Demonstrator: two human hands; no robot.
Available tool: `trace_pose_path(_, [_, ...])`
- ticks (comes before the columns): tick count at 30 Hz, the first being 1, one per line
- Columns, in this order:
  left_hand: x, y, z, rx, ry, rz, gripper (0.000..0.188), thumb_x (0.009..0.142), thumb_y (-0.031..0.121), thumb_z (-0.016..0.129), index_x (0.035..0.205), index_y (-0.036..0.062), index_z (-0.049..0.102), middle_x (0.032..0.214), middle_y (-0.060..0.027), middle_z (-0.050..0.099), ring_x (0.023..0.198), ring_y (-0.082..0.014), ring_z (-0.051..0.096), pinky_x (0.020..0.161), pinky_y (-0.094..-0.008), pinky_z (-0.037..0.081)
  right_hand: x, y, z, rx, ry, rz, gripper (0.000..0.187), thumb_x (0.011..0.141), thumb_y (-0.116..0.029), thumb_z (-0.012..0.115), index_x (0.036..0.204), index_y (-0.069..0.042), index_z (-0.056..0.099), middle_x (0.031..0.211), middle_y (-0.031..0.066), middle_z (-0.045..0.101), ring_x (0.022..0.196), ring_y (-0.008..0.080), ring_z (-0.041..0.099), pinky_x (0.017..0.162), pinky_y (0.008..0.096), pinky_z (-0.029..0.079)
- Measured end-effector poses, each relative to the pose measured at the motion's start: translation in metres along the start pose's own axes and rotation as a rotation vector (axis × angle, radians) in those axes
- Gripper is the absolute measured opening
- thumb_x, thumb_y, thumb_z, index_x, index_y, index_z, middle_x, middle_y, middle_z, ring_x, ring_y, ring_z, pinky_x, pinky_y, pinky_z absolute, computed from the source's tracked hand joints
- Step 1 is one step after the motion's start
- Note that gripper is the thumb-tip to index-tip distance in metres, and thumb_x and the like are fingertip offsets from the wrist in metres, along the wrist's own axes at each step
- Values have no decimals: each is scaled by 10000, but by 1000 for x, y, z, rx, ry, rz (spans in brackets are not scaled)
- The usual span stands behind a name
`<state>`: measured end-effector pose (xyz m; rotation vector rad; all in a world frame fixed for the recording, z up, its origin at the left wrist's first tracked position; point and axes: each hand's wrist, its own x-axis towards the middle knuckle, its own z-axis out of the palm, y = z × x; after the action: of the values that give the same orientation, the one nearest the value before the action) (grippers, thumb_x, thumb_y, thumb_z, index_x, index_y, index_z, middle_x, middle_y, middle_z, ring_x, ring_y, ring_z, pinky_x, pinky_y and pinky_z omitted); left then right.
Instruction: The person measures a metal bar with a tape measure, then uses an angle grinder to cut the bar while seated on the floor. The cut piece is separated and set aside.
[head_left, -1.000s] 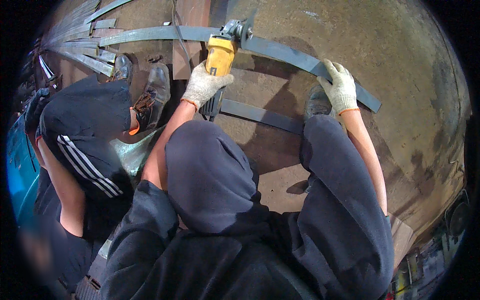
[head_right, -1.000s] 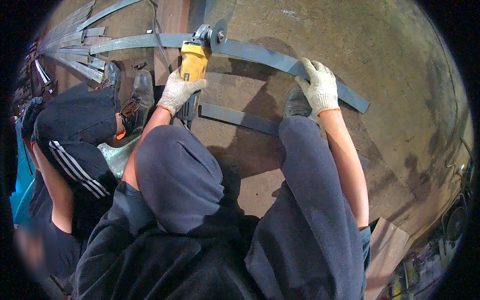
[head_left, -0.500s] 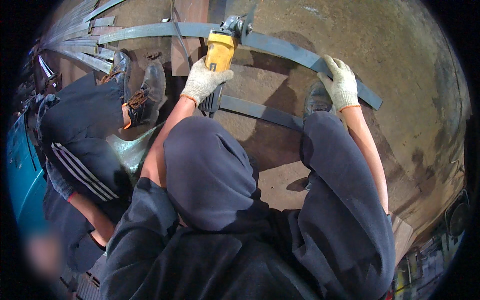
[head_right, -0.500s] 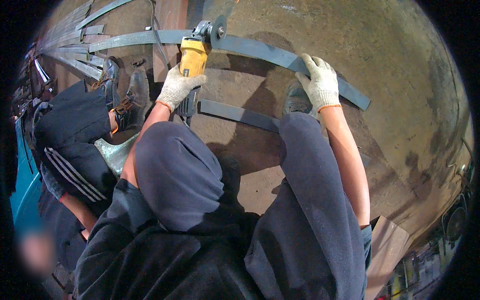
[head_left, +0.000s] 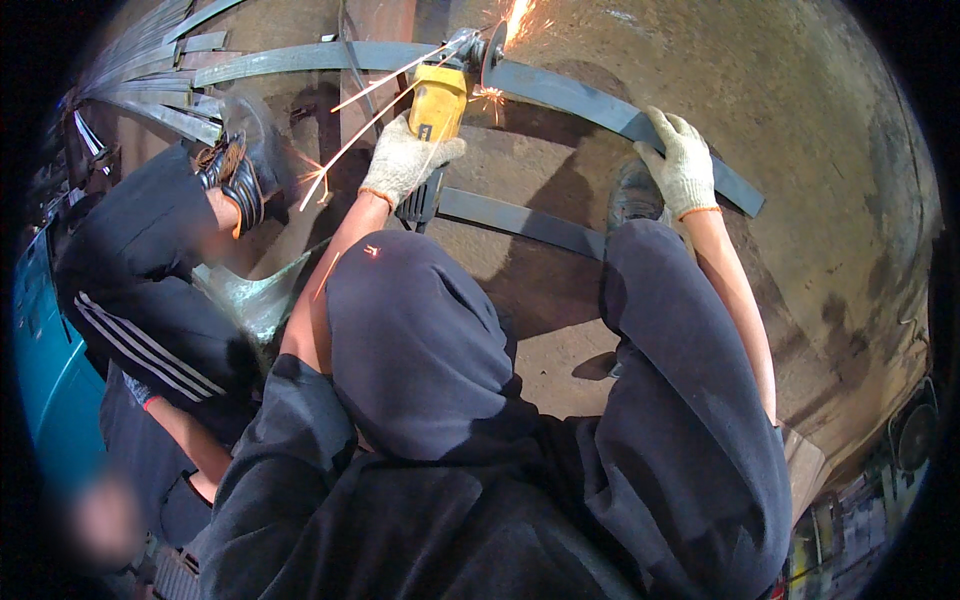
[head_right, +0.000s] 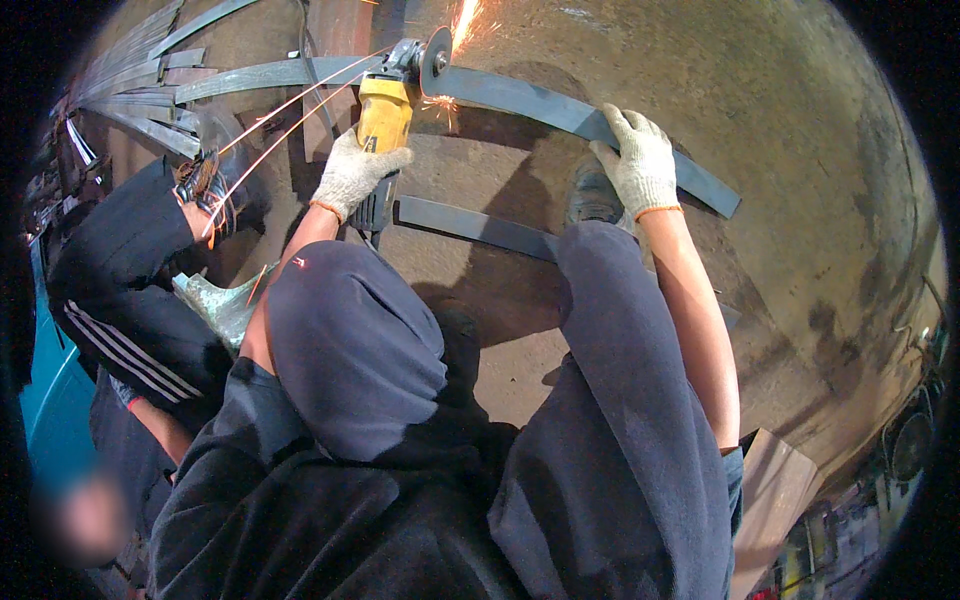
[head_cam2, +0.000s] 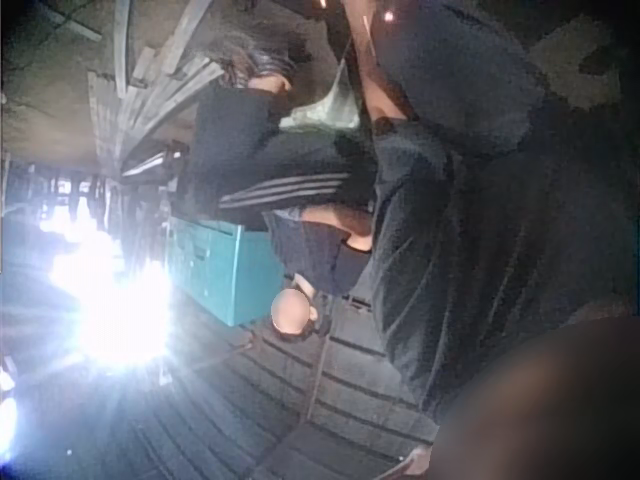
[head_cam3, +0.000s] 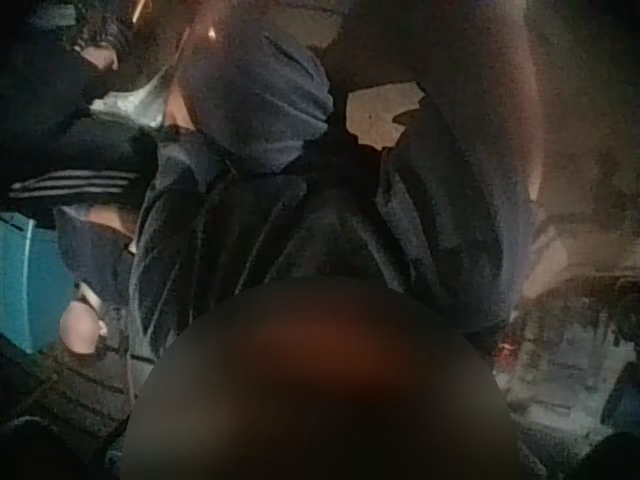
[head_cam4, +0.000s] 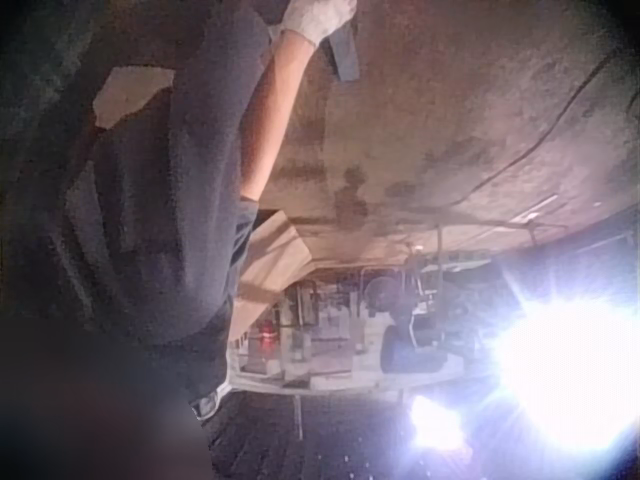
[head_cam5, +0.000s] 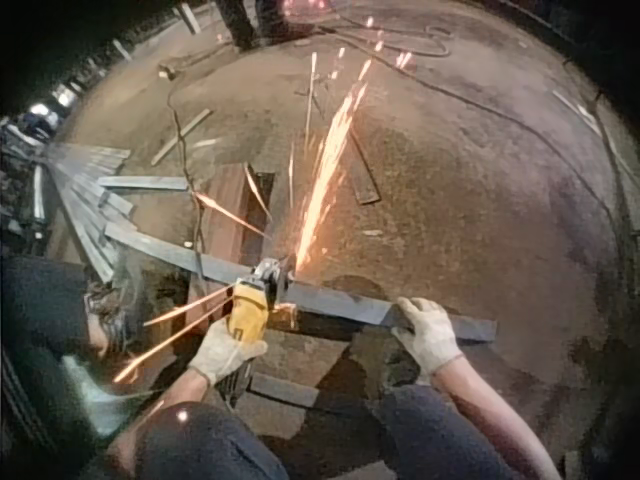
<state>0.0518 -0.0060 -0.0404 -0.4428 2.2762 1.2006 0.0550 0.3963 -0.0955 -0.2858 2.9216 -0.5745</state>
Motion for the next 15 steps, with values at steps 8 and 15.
trace_pose_path(8, [0,9,4,21,30,6,511,773,207,886,1200,20,679,1023,-61,742,906,-156,692,842,-317,562,0,-2,-2,-2,-7,18,565,857,-281,767,1389,-174,609,1294,147,654,1229,361,589,1061,460,457])
trace_pose_path(15, [1,6,6,33,30,13,483,790,221,866,1196,32,682,1042,-65,741,912,-159,695,845,-326,564,0,-3,-2,-7,-7,18,564,858,-286,768,1389,-176,612,1299,143,653,1231,357,590,1063,460,456])
